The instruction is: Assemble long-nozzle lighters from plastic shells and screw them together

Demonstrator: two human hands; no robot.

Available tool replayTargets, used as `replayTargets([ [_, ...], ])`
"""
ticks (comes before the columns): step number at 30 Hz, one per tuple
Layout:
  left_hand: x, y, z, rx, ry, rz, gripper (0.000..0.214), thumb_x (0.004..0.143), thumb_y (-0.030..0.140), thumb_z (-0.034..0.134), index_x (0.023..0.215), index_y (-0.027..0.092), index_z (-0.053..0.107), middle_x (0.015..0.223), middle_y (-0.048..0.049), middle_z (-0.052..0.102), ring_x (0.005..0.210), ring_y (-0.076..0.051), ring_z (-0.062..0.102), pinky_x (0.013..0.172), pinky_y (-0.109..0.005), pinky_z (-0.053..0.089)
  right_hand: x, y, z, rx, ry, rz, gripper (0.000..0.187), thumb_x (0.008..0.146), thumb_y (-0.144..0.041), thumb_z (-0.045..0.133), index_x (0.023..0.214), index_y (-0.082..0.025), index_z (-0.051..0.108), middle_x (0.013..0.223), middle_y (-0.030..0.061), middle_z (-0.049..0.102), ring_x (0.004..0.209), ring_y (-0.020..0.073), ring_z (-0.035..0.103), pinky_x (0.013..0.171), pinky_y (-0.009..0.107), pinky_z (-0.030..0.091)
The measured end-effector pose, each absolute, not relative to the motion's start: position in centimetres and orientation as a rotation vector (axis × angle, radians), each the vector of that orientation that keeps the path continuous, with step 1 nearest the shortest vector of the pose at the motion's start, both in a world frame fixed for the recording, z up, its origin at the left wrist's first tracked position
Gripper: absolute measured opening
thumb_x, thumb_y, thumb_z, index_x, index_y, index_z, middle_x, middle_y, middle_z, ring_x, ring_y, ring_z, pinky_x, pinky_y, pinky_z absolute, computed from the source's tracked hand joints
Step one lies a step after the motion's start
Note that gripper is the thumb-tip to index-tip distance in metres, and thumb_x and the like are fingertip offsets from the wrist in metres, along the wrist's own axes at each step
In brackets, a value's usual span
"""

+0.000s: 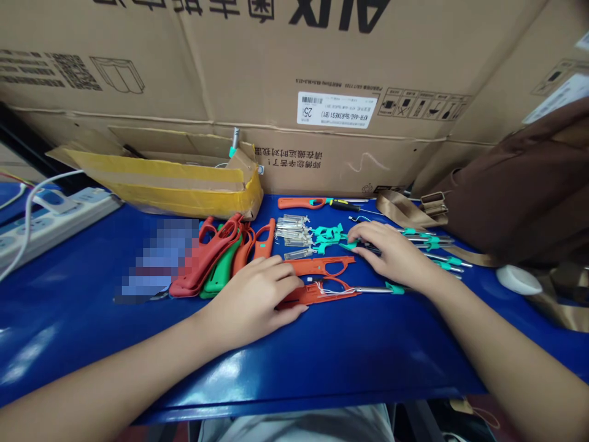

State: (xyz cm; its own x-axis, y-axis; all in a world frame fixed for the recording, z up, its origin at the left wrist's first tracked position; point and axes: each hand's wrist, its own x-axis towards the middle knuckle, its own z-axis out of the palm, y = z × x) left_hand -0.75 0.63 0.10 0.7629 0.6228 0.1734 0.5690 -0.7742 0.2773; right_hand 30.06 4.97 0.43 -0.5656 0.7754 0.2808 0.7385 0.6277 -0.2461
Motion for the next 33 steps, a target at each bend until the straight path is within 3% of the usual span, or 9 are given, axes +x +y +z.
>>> replayTargets([
  [6,-0.2,0.0,0.2,2.412,0.97,0.755,0.041,0.088,0.036,0.077,0.125,0.021,0.067,0.112,-0.0057,0.071,0.102,-0.023,0.066,0.091,-0.038,0.054,27.4,2.8,0.7,-1.008,-2.043,0.649,0.016,0.096,-0.024,0.064,0.111,-0.024,0.062,0.106,0.0047,0.066,0.087,0.0175,0.068,0.08,0.035,0.059],
  [9,0.7,-0.7,0.0,2.112,0.943,0.932,0.04,0.088,0.033,0.077,0.125,0.02,0.068,0.111,-0.0051,0.073,0.088,-0.016,0.068,0.086,-0.031,0.057,25.4,1.1,0.4,-0.859,-1.936,0.878,0.018,0.094,-0.02,0.067,0.111,-0.026,0.064,0.11,0.0045,0.062,0.091,0.0156,0.068,0.077,0.03,0.062],
  [12,1.6,-1.3,-0.4,1.821,0.826,0.995,0.045,0.089,0.028,0.076,0.131,0.018,0.064,0.106,-0.0052,0.074,0.084,-0.015,0.07,0.081,-0.028,0.06,24.2,-0.1,0.1,-0.812,-2.041,0.785,0.02,0.094,-0.015,0.064,0.108,-0.028,0.069,0.117,0.006,0.058,0.102,0.0163,0.066,0.078,0.027,0.061],
  [16,2.3,-1.7,-0.9,1.557,0.787,0.938,0.039,0.091,0.028,0.073,0.128,0.016,0.066,0.113,-0.0084,0.073,0.098,-0.019,0.071,0.089,-0.031,0.06,23.6,-0.6,0.0,-0.77,-2.119,0.708,0.02,0.093,-0.013,0.065,0.105,-0.029,0.071,0.105,0.0032,0.056,0.087,0.0117,0.062,0.067,0.022,0.055],
  [20,2.2,-1.3,-1.0,1.531,0.848,0.936,0.029,0.087,0.031,0.076,0.108,0.012,0.071,0.097,-0.0088,0.074,0.085,-0.017,0.07,0.078,-0.028,0.059,23.7,-0.5,0.2,-0.704,-2.172,0.74,0.023,0.096,-0.012,0.061,0.112,-0.028,0.068,0.097,0.0014,0.062,0.08,0.0108,0.061,0.068,0.023,0.052],
  [23,1.9,-0.9,-0.9,1.518,0.883,0.993,0.03,0.084,0.028,0.078,0.109,0.014,0.07,0.088,-0.0046,0.072,0.077,-0.013,0.066,0.073,-0.025,0.058,24.8,-0.3,0.9,-0.771,-2.246,0.701,0.025,0.097,-0.014,0.058,0.117,-0.027,0.065,0.103,0.0027,0.063,0.081,0.0116,0.061,0.071,0.026,0.052],
  [26,1.6,-0.6,-0.9,1.499,0.919,1.03,0.032,0.082,0.027,0.079,0.111,0.016,0.069,0.087,-0.002,0.069,0.078,-0.012,0.065,0.073,-0.023,0.058,27.0,0.3,2.1,-0.98,-2.485,0.616,0.009,0.097,-0.026,0.061,0.104,-0.026,0.066,0.102,0.0026,0.065,0.085,0.015,0.062,0.074,0.029,0.05],
  [29,1.5,-0.6,-1.0,1.53,0.936,0.992,0.03,0.084,0.026,0.076,0.112,0.017,0.069,0.093,-0.0035,0.069,0.082,-0.013,0.066,0.073,-0.025,0.059,29.4,1.1,2.9,-1.211,-2.695,0.664,0.014,0.091,-0.038,0.068,0.097,-0.026,0.065,0.095,0.0007,0.067,0.076,0.0156,0.061,0.064,0.028,0.046],
  [33,1.4,-0.7,-1.4,1.631,0.927,0.894,0.027,0.087,0.028,0.072,0.112,0.016,0.069,0.088,-0.0031,0.069,0.08,-0.014,0.066,0.074,-0.028,0.059,30.9,1.6,3.3,-1.369,-2.731,0.761,0.008,0.088,-0.032,0.067,0.092,-0.026,0.066,0.09,0.0007,0.069,0.072,0.0163,0.06,0.061,0.027,0.044],
])
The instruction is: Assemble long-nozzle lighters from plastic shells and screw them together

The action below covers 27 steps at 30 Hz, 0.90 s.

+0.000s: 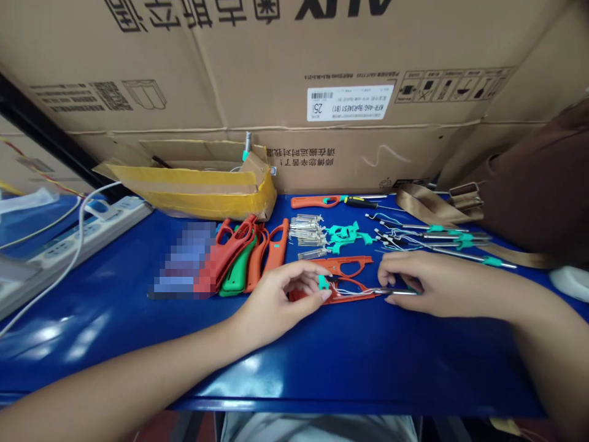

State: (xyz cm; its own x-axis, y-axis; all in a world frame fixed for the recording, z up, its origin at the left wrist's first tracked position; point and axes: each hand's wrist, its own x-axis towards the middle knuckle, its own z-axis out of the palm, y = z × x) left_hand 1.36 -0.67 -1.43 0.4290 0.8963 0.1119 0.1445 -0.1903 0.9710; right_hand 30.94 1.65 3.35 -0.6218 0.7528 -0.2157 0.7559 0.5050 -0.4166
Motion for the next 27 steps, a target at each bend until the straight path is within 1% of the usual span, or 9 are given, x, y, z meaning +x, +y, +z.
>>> replayTargets([
  [2,1.3,-0.7,-1.5,1.682,0.943,0.865,0.026,0.088,0.029,0.072,0.111,0.016,0.068,0.086,-0.0029,0.069,0.077,-0.014,0.065,0.072,-0.027,0.057,31.0,1.6,3.4,1.352,2.687,-0.814,0.004,0.088,-0.028,0.063,0.086,-0.025,0.065,0.087,0.0006,0.069,0.07,0.0162,0.06,0.061,0.027,0.043],
  [4,1.2,-0.6,-1.5,1.731,0.964,0.846,0.025,0.09,0.03,0.071,0.11,0.016,0.069,0.087,-0.0032,0.069,0.074,-0.013,0.063,0.067,-0.025,0.055,30.8,1.6,3.5,1.354,2.66,-0.851,0.008,0.089,-0.028,0.062,0.083,-0.025,0.063,0.084,0.0003,0.069,0.068,0.0158,0.059,0.059,0.027,0.041],
  [11,1.3,-0.6,-1.2,1.802,0.971,0.819,0.023,0.092,0.03,0.069,0.11,0.016,0.068,0.08,-0.0004,0.066,0.064,-0.01,0.058,0.06,-0.021,0.05,30.3,1.9,3.2,1.388,2.667,-0.873,0.008,0.089,-0.032,0.067,0.088,-0.024,0.068,0.087,-0.0002,0.071,0.068,0.0143,0.059,0.058,0.025,0.04],
  [15,0.9,-0.7,-1.2,1.956,0.966,0.822,0.018,0.089,0.02,0.067,0.107,0.018,0.065,0.078,0.0021,0.06,0.065,-0.01,0.057,0.059,-0.021,0.048,30.3,1.8,3.3,1.349,2.715,-0.835,0.009,0.09,-0.032,0.067,0.088,-0.024,0.069,0.086,0.0001,0.071,0.07,0.0147,0.061,0.061,0.026,0.042],
  [18,0.3,-0.6,-0.9,2.176,0.928,0.744,0.018,0.091,0.011,0.055,0.106,0.019,0.061,0.087,-0.0002,0.063,0.07,-0.012,0.059,0.065,-0.024,0.049,30.3,1.7,3.5,1.291,2.743,-0.88,0.01,0.093,-0.025,0.062,0.088,-0.024,0.071,0.089,0.0008,0.072,0.078,0.0162,0.065,0.069,0.028,0.046],
  [20,0.0,-0.5,-0.6,2.304,0.875,0.625,0.019,0.094,0.01,0.046,0.103,0.018,0.06,0.093,-0.003,0.063,0.08,-0.015,0.061,0.073,-0.027,0.05,30.3,1.6,3.6,1.286,2.745,-0.899,0.011,0.092,-0.022,0.061,0.088,-0.024,0.071,0.091,0.0008,0.073,0.082,0.0169,0.066,0.072,0.028,0.047],
  [22,-0.1,-0.5,-0.2,2.38,0.853,0.53,0.02,0.096,0.011,0.04,0.099,0.018,0.058,0.093,-0.0044,0.062,0.083,-0.017,0.06,0.075,-0.03,0.05,30.2,1.6,3.5,1.292,2.741,-0.893,0.01,0.092,-0.023,0.062,0.088,-0.024,0.071,0.091,0.0008,0.073,0.081,0.0172,0.066,0.071,0.029,0.047],
  [24,-0.1,-0.6,0.1,2.434,0.874,0.481,0.018,0.095,0.012,0.039,0.094,0.018,0.056,0.089,-0.0046,0.059,0.08,-0.018,0.058,0.074,-0.032,0.049,30.1,1.6,3.3,1.287,2.757,-0.888,0.011,0.093,-0.023,0.062,0.089,-0.024,0.072,0.092,0.0012,0.073,0.081,0.0173,0.067,0.07,0.029,0.048],
  [27,0.0,-0.7,0.3,2.532,0.957,0.454,0.006,0.092,0.019,0.049,0.093,0.018,0.055,0.091,-0.0058,0.059,0.086,-0.022,0.056,0.079,-0.037,0.05,30.0,1.7,3.2,1.262,2.815,-0.883,0.014,0.094,-0.021,0.06,0.091,-0.024,0.073,0.093,0.0021,0.074,0.083,0.0177,0.068,0.072,0.029,0.048],
])
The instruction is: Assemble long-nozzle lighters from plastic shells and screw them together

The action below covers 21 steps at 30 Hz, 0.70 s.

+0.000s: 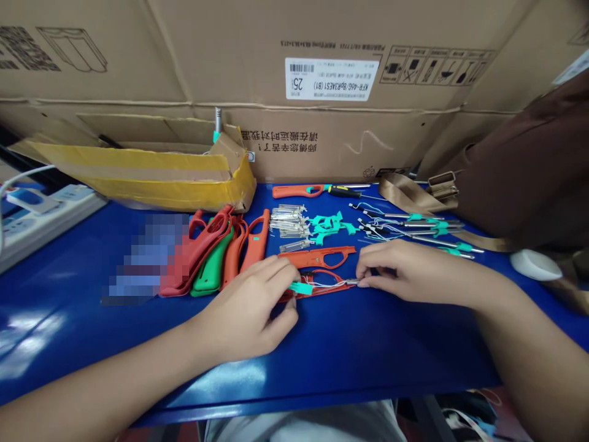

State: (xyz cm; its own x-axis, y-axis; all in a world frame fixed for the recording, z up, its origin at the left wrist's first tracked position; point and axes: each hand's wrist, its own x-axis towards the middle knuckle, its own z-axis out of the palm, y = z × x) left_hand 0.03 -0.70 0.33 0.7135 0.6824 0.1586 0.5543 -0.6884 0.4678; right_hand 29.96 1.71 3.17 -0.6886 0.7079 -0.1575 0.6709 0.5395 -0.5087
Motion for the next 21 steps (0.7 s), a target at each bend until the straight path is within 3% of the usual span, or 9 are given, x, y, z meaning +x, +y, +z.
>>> replayTargets([
  [4,0.0,-0.7,0.2,2.623,1.047,0.436,0.018,0.091,0.03,0.061,0.103,0.017,0.058,0.102,-0.0092,0.062,0.097,-0.028,0.057,0.086,-0.045,0.051,29.8,1.8,3.1,-1.184,-2.696,0.836,0.014,0.094,-0.02,0.06,0.089,-0.024,0.072,0.092,0.0018,0.073,0.082,0.0173,0.068,0.072,0.028,0.048],
  [8,-0.1,-0.7,-0.4,2.577,1.071,0.435,0.009,0.098,0.022,0.053,0.105,0.017,0.057,0.102,-0.0091,0.063,0.097,-0.027,0.06,0.085,-0.043,0.053,29.6,1.7,3.0,-1.196,-2.737,0.738,0.016,0.097,-0.023,0.059,0.086,-0.022,0.071,0.088,0.002,0.071,0.08,0.0172,0.066,0.072,0.029,0.047],
  [15,-0.1,-0.7,-0.7,2.496,1.13,0.461,0.009,0.096,0.02,0.061,0.102,0.02,0.055,0.099,-0.0066,0.065,0.095,-0.026,0.061,0.081,-0.039,0.054,29.0,0.8,3.1,-1.247,-2.81,0.444,0.021,0.099,-0.023,0.055,0.084,-0.022,0.07,0.088,0.0031,0.069,0.076,0.0174,0.064,0.066,0.029,0.042],
  [21,0.0,-0.3,-0.6,2.49,1.131,0.492,0.006,0.095,0.02,0.063,0.096,0.02,0.057,0.094,-0.005,0.063,0.092,-0.024,0.06,0.077,-0.036,0.053,27.7,0.0,3.2,-1.281,-2.936,0.112,0.025,0.091,-0.005,0.051,0.076,-0.02,0.065,0.081,0.0033,0.069,0.071,0.0192,0.064,0.058,0.031,0.034],
])
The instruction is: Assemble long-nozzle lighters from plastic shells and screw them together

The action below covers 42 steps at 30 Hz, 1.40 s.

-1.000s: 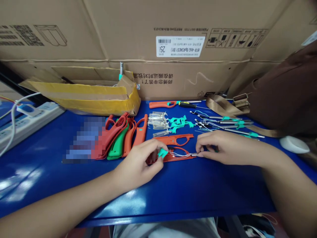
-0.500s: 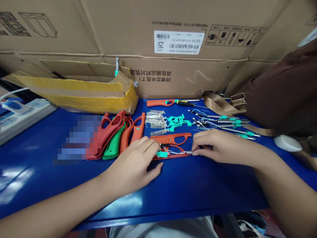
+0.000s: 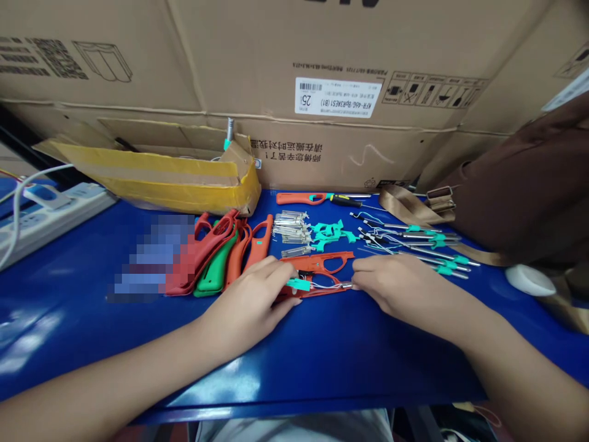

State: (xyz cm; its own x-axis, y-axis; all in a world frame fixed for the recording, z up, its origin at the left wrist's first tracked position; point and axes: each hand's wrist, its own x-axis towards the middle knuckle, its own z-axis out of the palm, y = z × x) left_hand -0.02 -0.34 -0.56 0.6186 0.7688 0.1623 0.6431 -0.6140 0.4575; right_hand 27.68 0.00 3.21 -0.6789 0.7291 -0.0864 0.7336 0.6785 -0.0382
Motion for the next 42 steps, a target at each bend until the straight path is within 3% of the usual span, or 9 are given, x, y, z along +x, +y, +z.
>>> replayTargets([
  [2,0.0,-0.2,-0.5,2.473,1.156,0.498,0.008,0.094,0.02,0.064,0.097,0.02,0.057,0.094,-0.0049,0.062,0.092,-0.024,0.061,0.078,-0.036,0.053,27.6,-0.1,3.2,1.238,2.816,-0.055,0.022,0.091,-0.006,0.052,0.08,-0.02,0.065,0.084,0.0043,0.07,0.074,0.0208,0.066,0.059,0.032,0.037],
  [7,0.1,-0.3,-0.6,2.414,1.144,0.507,0.011,0.094,0.02,0.065,0.102,0.019,0.057,0.097,-0.0054,0.062,0.093,-0.024,0.061,0.08,-0.037,0.053,28.0,0.2,3.0,1.321,2.918,-0.238,0.013,0.097,-0.032,0.058,0.098,-0.021,0.067,0.104,0.0064,0.07,0.084,0.022,0.067,0.068,0.032,0.047],
  [12,0.1,-0.5,-0.9,2.403,1.098,0.525,0.011,0.096,0.02,0.062,0.105,0.02,0.057,0.101,-0.0057,0.063,0.099,-0.025,0.06,0.085,-0.039,0.053,26.5,-0.2,2.1,1.336,2.992,-0.433,0.016,0.1,-0.031,0.056,0.111,-0.023,0.063,0.115,0.0054,0.065,0.085,0.0188,0.066,0.07,0.032,0.049],
  [19,0.0,-0.3,-1.3,2.397,1.087,0.526,0.012,0.096,0.02,0.062,0.106,0.018,0.055,0.103,-0.007,0.062,0.1,-0.026,0.058,0.086,-0.042,0.052,25.2,-0.2,0.4,1.398,2.937,-0.623,0.001,0.098,-0.022,0.056,0.098,-0.022,0.057,0.103,0.0022,0.063,0.08,0.0169,0.06,0.067,0.031,0.043],
  [27,0.0,-0.5,-1.2,2.368,1.081,0.554,0.02,0.094,0.022,0.065,0.111,0.019,0.056,0.105,-0.0067,0.063,0.102,-0.025,0.059,0.088,-0.041,0.053,25.7,-0.1,0.8,1.426,2.947,-0.822,0.006,0.096,-0.02,0.058,0.091,-0.022,0.054,0.092,-0.0011,0.06,0.074,0.0134,0.052,0.068,0.028,0.039],
  [33,0.0,-0.4,-1.1,2.331,1.111,0.568,0.019,0.094,0.022,0.064,0.112,0.018,0.058,0.103,-0.0068,0.062,0.099,-0.025,0.061,0.085,-0.04,0.053,25.7,0.0,0.8,1.374,2.924,-0.809,0.005,0.098,-0.02,0.054,0.1,-0.023,0.058,0.101,0.0008,0.063,0.086,0.0164,0.057,0.074,0.03,0.042],
  [42,0.1,-0.4,-1.1,2.317,1.098,0.604,0.02,0.093,0.022,0.066,0.111,0.019,0.056,0.105,-0.0062,0.063,0.103,-0.024,0.063,0.088,-0.038,0.053,25.7,0.1,0.6,1.406,2.897,-0.825,0.006,0.1,-0.021,0.054,0.096,-0.023,0.057,0.099,0.0012,0.064,0.087,0.0174,0.059,0.075,0.032,0.043],
])
